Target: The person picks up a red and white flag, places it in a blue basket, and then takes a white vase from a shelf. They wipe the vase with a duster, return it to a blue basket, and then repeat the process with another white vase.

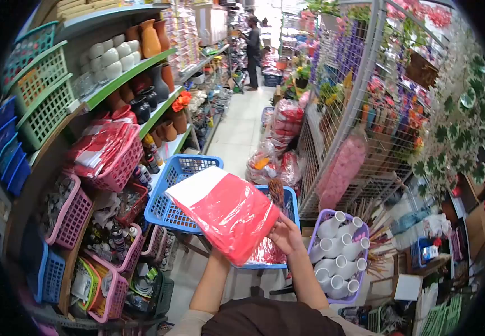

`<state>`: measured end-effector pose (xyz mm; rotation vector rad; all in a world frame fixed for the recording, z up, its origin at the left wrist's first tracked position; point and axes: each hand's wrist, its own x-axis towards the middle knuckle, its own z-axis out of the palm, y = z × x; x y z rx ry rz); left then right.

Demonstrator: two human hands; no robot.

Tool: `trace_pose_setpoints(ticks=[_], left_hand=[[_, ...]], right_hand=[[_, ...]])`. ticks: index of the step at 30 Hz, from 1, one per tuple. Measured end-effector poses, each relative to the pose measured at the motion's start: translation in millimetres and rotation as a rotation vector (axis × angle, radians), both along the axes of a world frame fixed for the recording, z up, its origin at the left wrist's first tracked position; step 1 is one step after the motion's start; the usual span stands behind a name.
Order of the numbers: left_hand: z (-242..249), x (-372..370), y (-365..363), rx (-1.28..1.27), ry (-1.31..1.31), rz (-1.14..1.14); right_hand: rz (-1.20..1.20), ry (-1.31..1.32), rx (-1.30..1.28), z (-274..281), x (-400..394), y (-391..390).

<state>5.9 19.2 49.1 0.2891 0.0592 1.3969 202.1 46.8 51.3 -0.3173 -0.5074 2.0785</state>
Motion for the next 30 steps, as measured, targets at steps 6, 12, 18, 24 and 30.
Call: trace_pose_setpoints(ticks=[6,12,18,24,30], left_hand=[[62.1,-11.4,-5.6,-0.045,0.198,0.588],[61.1,-53.9,-27.7,0.063,0.099,0.632],[83.3,-99.9,-31.7,0.219,0.079,0.715],[57.5,-179.1,-21.9,0.074,0.202,0.73],[75.1,-252.3,-14.1,0.029,0.453,0.754]], right_hand=[[0.023,0.246,-0.115,32.5,-37.0,-4.3],[0.194,0.524,-0.238,18.7,-63.2,14.9],[0.228,0.568,-0.274,16.4,-96.7,45.0],[0.35,0.77,-0.308,38.0,-154.0,75.3],[0.304,0.746,-0.296,56.2,-237.3,106.1]])
